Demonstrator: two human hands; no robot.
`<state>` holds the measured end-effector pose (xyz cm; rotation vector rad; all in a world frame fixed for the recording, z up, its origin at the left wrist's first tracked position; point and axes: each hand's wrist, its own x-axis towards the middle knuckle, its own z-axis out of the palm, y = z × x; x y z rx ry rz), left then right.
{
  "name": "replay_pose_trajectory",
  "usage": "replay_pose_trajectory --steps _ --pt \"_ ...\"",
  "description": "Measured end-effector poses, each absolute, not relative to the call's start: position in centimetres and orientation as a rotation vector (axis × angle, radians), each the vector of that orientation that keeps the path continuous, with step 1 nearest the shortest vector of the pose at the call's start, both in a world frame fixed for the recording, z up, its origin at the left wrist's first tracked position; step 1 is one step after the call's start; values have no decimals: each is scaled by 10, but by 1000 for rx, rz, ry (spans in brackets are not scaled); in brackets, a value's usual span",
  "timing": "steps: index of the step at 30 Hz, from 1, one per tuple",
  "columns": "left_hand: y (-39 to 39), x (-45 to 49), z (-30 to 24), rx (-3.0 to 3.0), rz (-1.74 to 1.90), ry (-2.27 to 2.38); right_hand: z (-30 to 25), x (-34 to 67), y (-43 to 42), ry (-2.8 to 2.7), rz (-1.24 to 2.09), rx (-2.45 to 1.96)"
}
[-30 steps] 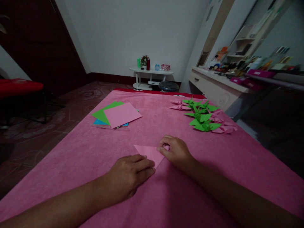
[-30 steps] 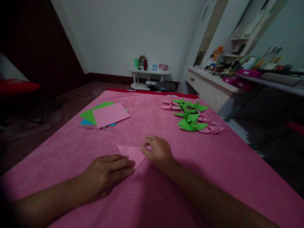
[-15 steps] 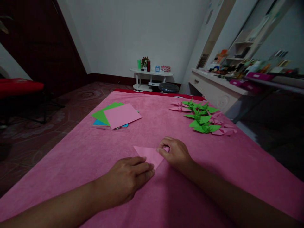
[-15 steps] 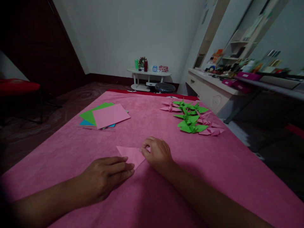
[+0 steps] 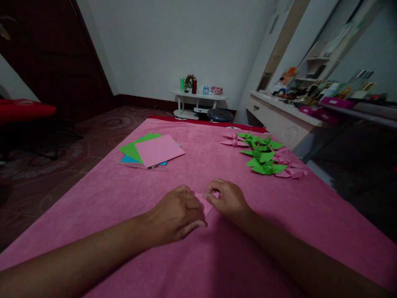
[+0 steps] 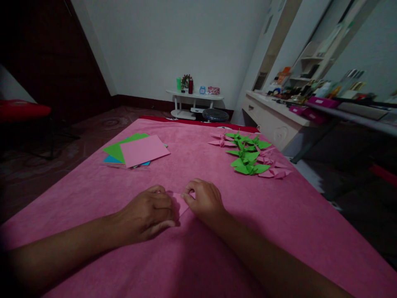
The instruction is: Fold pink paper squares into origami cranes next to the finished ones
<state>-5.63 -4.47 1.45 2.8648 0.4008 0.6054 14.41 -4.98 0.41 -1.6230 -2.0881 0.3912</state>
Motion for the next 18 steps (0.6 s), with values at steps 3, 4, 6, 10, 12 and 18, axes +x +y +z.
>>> replay_pose_trajectory --steps 3,4,6,10,12,18 --pt "-34 -51 7 2773 628 413 4 144 -49 -2089 410 -1636" --pt "-32 -50 6 2742 641 423 4 144 -49 -2090 411 -1638" --pt "-31 -49 3 2696 655 429 3 144 -49 -2092 409 -1628" --pt "-32 -48 0 2688 641 408 2 143 -48 -2087 407 -1605" --pt "-33 -47 0 2683 634 398 2 145 -47 -2083 429 -1591" --pt "-32 -46 3 2675 562 426 2 161 -34 -2026 873 -1436"
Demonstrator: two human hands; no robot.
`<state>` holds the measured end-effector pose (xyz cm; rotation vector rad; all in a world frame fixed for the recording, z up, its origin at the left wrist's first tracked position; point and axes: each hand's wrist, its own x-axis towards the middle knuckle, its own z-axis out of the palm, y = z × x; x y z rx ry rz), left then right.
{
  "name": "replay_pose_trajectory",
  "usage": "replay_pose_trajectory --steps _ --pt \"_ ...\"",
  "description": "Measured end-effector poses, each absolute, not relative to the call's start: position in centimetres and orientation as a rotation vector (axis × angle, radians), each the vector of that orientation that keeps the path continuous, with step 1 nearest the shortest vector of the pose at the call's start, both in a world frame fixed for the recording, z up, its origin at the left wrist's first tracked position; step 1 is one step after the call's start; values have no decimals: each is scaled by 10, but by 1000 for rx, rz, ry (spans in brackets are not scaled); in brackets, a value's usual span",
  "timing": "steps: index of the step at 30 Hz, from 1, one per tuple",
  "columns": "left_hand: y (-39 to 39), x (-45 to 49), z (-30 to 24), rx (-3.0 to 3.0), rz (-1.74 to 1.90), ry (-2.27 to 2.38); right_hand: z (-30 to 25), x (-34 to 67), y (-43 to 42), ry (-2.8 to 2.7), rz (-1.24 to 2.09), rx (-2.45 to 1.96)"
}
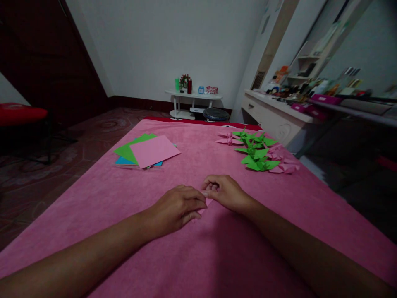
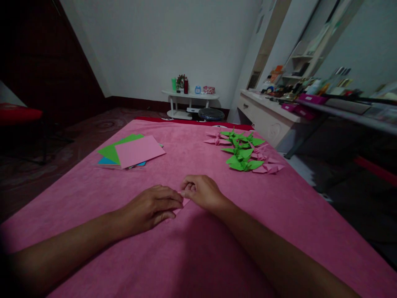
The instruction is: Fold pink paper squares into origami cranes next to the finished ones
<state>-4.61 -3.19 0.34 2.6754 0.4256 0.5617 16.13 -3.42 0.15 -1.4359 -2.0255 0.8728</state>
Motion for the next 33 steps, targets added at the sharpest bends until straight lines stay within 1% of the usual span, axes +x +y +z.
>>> replay_pose_trajectory --steps 3,6,13,20,27,33 --pt "-31 -46 4 2705 521 432 5 171 -28 -1928 1165 -1334" --pt "-30 -47 3 2721 507 426 11 177 -27 -1919 1301 -1274" --pt "-29 -46 5 2718 480 404 16 181 -27 -2014 1319 -1200" --pt "-27 -44 9 2721 427 363 16 184 -26 -2021 1265 -1284" --pt "-23 -40 19 2721 288 372 18 186 -25 -1924 1341 -1374" --pt "-19 -36 24 2785 204 306 15 192 -22 -1870 1254 -1445"
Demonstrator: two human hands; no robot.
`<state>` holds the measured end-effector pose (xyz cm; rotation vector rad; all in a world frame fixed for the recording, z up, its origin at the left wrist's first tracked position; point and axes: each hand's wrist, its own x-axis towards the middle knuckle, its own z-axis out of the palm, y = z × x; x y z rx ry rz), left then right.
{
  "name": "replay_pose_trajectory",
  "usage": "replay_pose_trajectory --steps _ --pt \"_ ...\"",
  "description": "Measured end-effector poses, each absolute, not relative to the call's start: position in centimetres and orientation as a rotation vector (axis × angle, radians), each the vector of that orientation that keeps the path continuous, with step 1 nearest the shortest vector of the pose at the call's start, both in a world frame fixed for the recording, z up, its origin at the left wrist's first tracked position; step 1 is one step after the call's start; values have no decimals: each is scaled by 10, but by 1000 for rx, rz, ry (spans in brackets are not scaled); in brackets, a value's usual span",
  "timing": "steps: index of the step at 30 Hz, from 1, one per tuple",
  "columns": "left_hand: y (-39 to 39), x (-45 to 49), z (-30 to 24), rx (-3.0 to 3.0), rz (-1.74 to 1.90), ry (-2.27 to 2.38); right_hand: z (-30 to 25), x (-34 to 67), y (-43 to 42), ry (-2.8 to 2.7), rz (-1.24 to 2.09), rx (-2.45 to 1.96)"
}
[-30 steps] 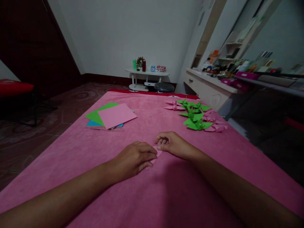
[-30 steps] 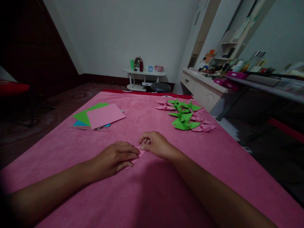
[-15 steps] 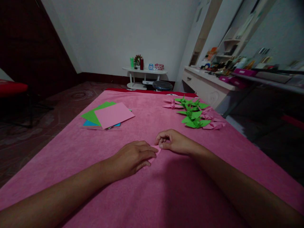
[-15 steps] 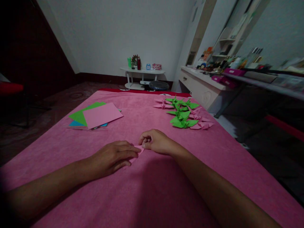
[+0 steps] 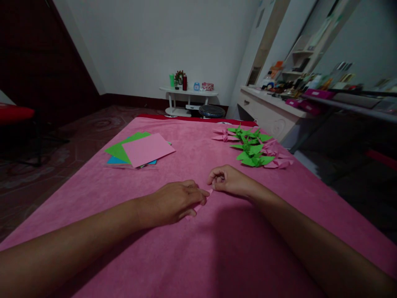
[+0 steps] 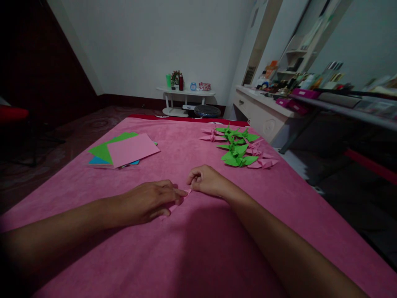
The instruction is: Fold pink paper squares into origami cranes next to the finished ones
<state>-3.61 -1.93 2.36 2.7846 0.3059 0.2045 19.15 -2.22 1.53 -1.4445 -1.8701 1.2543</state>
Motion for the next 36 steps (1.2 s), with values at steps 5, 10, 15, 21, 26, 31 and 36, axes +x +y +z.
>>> replay_pose_trajectory --steps 5,10,15,21,26,31,36 --pt "-17 -35 24 2845 195 253 15 196 -19 -1768 1334 -1404" --pt "-14 -31 25 2904 174 163 16 195 -19 -1695 1367 -1394" --pt "-9 -22 35 2918 78 91 15 195 -18 -1622 1403 -1386" --pt "-5 -17 44 2733 -85 230 13 194 -20 -1598 1354 -1401" --pt "-6 -27 28 2604 152 254 14 191 -27 -1567 1275 -1402" --pt "-14 -38 13 2454 446 361 13 182 -37 -1654 1137 -1361" --pt "-22 -45 9 2417 541 418 5 177 -39 -1869 1007 -1479"
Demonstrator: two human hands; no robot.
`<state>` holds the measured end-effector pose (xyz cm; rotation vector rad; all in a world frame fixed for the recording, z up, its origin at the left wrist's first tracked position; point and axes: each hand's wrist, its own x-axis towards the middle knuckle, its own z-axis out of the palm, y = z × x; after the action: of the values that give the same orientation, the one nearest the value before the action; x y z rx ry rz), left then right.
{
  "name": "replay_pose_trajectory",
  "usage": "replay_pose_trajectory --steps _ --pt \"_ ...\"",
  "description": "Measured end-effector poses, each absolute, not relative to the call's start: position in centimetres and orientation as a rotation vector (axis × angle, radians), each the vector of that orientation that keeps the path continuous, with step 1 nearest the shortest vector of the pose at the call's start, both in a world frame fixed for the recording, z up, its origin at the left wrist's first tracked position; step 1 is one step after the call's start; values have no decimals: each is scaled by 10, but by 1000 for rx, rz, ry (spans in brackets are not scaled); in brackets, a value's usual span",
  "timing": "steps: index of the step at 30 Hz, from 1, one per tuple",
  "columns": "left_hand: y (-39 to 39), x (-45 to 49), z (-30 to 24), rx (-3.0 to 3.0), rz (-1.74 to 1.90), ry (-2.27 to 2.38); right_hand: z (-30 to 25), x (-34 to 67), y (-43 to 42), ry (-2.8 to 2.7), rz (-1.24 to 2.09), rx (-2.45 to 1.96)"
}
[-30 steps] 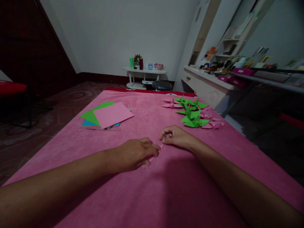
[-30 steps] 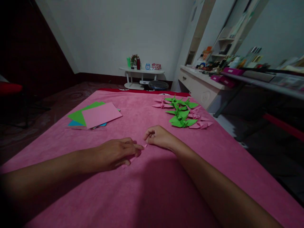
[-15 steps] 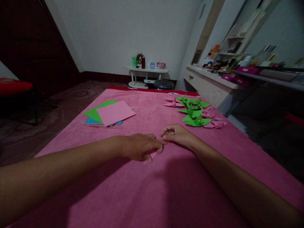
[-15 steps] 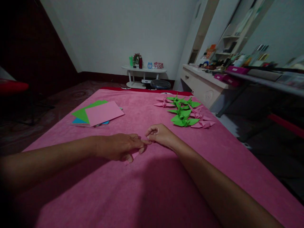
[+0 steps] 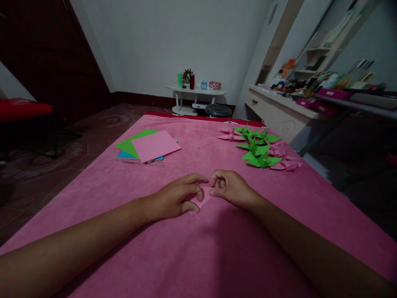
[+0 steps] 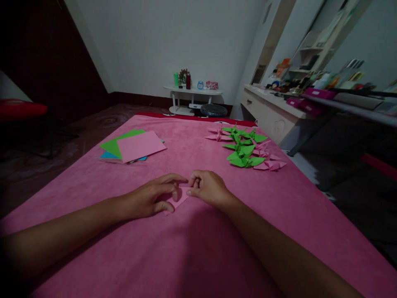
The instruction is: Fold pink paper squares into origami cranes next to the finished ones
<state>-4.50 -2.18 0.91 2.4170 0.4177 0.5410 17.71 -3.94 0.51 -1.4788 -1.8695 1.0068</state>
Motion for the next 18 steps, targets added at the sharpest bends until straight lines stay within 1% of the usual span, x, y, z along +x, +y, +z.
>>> replay_pose_trajectory --steps 4,10,18 --pt "-25 -51 11 2453 501 425 1 180 -37 -1990 968 -1520" --pt "-27 -54 14 2548 449 415 2 180 -38 -1997 969 -1520" --pt "-36 -71 8 2485 579 438 3 180 -36 -2009 988 -1508"
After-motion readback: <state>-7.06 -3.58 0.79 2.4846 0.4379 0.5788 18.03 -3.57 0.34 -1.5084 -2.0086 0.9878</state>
